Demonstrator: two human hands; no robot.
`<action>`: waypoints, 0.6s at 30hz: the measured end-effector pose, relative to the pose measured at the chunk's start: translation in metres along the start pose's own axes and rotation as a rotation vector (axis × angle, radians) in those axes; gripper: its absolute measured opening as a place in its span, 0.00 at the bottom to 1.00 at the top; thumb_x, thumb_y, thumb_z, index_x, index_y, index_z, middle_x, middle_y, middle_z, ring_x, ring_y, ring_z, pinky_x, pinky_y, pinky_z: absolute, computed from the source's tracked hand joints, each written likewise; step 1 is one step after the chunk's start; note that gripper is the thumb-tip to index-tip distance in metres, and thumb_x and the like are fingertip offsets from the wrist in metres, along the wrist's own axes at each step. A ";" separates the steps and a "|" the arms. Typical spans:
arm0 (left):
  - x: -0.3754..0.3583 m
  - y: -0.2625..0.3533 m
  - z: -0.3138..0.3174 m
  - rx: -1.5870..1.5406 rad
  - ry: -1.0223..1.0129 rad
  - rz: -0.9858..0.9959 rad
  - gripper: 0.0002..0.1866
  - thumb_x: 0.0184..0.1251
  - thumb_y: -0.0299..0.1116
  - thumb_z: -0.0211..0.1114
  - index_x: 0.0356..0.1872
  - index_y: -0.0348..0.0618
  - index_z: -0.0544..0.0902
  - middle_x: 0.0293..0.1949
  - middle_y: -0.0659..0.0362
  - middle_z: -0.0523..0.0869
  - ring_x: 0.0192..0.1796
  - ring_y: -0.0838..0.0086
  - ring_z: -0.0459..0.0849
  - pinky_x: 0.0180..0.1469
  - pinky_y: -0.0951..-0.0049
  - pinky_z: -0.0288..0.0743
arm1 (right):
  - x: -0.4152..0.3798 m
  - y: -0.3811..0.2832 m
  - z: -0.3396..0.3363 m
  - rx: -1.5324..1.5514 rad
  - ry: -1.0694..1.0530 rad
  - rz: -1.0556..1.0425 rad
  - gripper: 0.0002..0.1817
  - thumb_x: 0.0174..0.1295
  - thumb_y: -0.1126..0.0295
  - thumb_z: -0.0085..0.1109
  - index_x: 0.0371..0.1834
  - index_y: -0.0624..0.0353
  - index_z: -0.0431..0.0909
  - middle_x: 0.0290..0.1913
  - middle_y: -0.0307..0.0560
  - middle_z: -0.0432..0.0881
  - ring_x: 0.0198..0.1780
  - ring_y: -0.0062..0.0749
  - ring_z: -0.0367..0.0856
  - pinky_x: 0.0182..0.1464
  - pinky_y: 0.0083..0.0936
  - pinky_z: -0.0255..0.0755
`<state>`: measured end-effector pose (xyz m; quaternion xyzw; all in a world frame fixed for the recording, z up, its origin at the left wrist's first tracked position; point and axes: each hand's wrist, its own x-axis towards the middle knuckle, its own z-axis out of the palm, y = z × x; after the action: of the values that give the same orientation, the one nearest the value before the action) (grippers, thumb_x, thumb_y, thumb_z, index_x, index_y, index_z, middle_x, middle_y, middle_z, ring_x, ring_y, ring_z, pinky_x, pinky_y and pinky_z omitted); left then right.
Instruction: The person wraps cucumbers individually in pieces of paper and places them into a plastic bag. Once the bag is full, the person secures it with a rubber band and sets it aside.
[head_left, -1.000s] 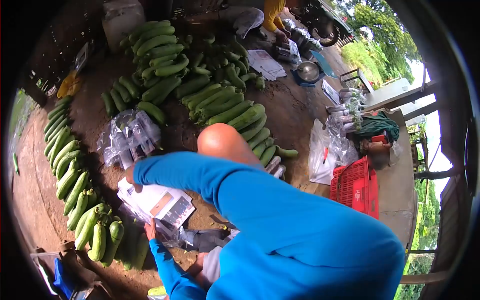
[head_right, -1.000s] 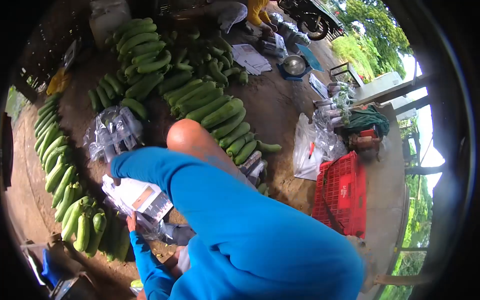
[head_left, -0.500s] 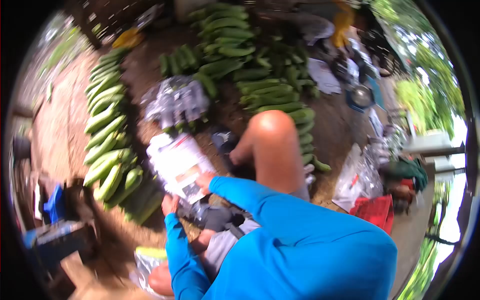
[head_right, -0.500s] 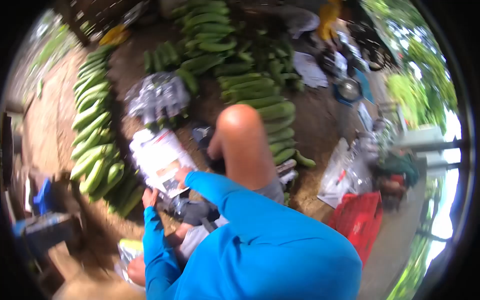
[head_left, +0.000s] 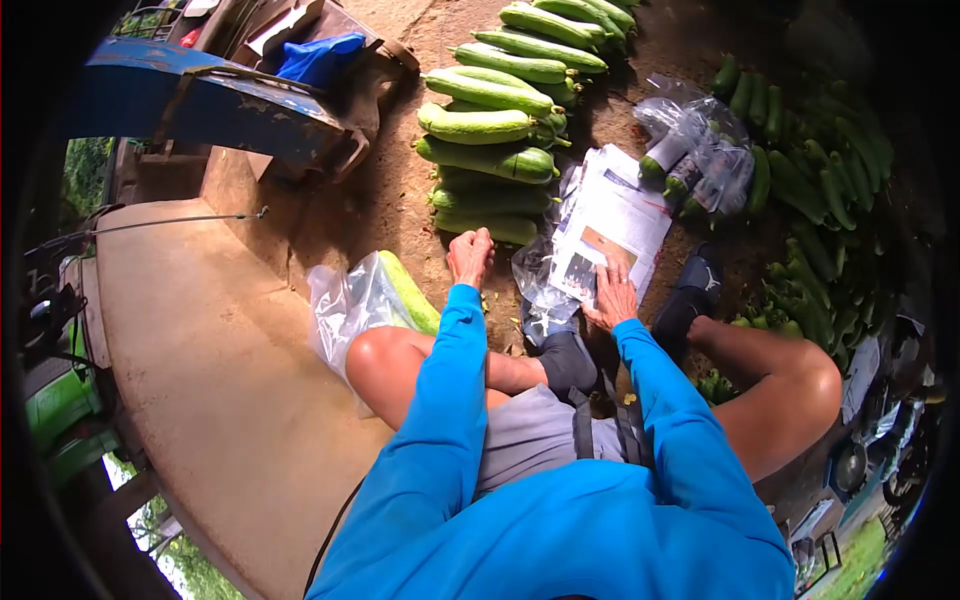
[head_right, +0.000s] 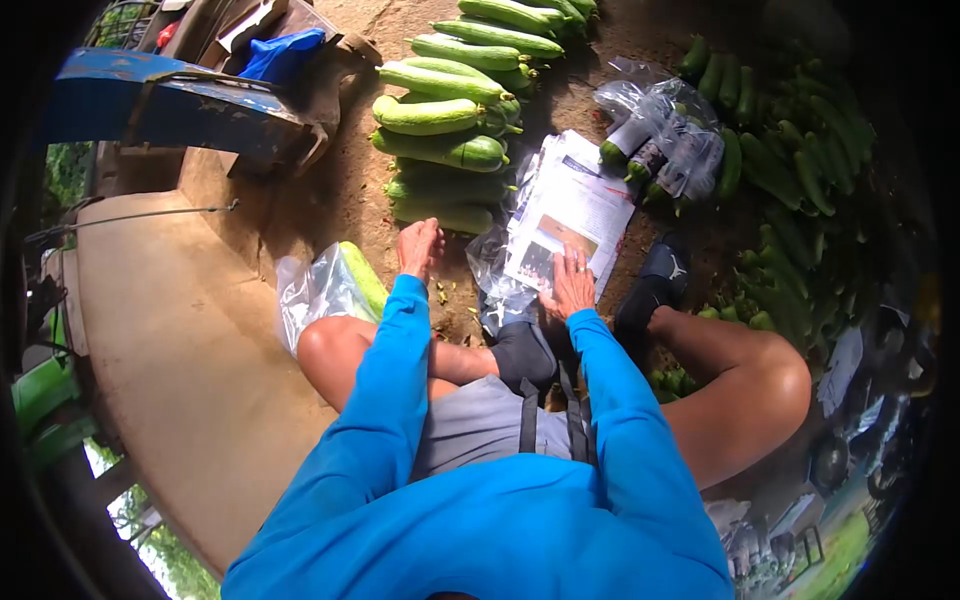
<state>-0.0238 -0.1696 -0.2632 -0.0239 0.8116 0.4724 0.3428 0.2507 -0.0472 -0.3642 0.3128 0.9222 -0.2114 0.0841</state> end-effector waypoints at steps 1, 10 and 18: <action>0.008 0.007 -0.007 -0.012 0.103 0.063 0.16 0.63 0.41 0.64 0.27 0.36 0.80 0.18 0.56 0.80 0.22 0.65 0.80 0.33 0.62 0.76 | 0.005 -0.001 -0.006 0.017 -0.014 0.023 0.53 0.44 0.48 0.73 0.73 0.61 0.60 0.78 0.57 0.54 0.77 0.61 0.52 0.69 0.50 0.64; 0.075 0.146 -0.038 0.973 0.266 0.935 0.32 0.54 0.40 0.65 0.63 0.46 0.70 0.54 0.46 0.77 0.57 0.51 0.75 0.56 0.52 0.71 | -0.002 0.013 0.002 -0.037 -0.037 -0.076 0.51 0.49 0.52 0.69 0.76 0.63 0.58 0.77 0.58 0.56 0.78 0.61 0.50 0.77 0.45 0.53; 0.137 0.194 -0.029 1.636 -0.112 0.976 0.46 0.43 0.49 0.75 0.69 0.60 0.68 0.63 0.55 0.73 0.63 0.53 0.70 0.59 0.52 0.69 | -0.007 0.026 -0.005 -0.021 -0.107 -0.160 0.48 0.53 0.56 0.67 0.77 0.59 0.56 0.77 0.53 0.58 0.78 0.58 0.51 0.76 0.44 0.56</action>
<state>-0.2139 -0.0460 -0.1880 0.5871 0.7934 -0.1504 0.0567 0.2722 -0.0297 -0.3663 0.2255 0.9406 -0.2241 0.1194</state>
